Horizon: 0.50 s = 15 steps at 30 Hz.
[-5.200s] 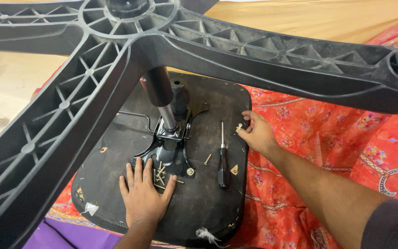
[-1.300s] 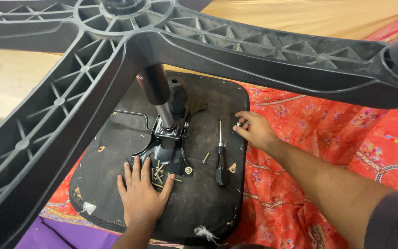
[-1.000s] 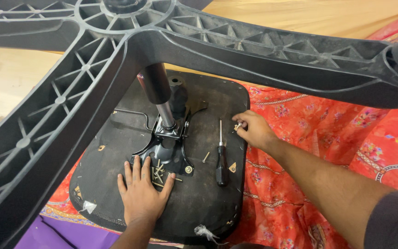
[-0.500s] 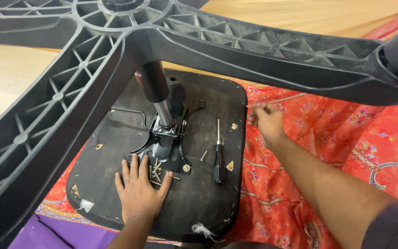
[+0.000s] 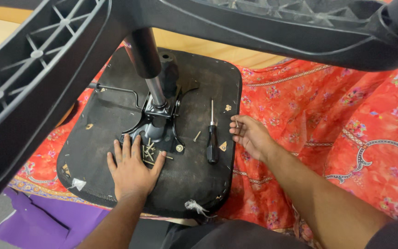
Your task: The person works on an upturned office chair placed on a cloth on the floor. They use a screwdriver to unscrew screws from the seat mounting plate, pick screws out by hand, and manipulate the tilt mechanism and gas cylinder area while holding the base steady.
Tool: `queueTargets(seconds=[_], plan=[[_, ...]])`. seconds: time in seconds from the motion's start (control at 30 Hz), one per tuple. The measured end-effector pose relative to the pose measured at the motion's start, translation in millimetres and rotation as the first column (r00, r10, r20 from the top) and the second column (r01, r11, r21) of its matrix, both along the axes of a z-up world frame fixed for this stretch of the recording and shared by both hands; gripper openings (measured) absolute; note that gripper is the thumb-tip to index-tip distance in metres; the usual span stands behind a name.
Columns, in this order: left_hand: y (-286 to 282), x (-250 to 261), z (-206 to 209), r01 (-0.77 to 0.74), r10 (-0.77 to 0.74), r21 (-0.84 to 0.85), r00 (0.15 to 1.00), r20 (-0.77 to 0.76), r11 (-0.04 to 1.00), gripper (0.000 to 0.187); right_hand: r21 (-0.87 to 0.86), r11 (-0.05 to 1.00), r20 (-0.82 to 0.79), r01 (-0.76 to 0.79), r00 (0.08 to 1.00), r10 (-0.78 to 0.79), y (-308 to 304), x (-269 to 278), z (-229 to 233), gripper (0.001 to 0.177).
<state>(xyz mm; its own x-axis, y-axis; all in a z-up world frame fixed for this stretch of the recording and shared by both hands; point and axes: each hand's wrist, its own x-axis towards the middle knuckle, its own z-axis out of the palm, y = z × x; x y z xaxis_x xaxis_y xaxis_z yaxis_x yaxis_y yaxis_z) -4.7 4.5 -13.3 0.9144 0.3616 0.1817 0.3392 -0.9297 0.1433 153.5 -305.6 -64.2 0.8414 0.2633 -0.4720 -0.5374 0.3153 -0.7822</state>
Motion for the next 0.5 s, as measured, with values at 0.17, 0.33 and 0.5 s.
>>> queueTargets(seconds=[0.17, 0.33, 0.5], plan=[[0, -2, 1, 0.013, -0.013, -0.029, 1.000, 0.002, 0.999, 0.092, -0.343, 0.931, 0.252, -0.124, 0.943, 0.218, 28, -16, 8, 0.016], [-1, -1, 4, 0.011, -0.011, -0.038, 1.000, 0.000, 0.999, 0.093, -0.756, 0.648, 0.578, 0.090, 0.557, 0.597, 53, -27, 37, 0.017], [-2, -1, 6, -0.003, 0.002, -0.065, 1.000, -0.021, 0.998, 0.092, -0.761, 0.638, 0.648, 0.115, 0.174, 0.742, 59, -24, 64, 0.024]])
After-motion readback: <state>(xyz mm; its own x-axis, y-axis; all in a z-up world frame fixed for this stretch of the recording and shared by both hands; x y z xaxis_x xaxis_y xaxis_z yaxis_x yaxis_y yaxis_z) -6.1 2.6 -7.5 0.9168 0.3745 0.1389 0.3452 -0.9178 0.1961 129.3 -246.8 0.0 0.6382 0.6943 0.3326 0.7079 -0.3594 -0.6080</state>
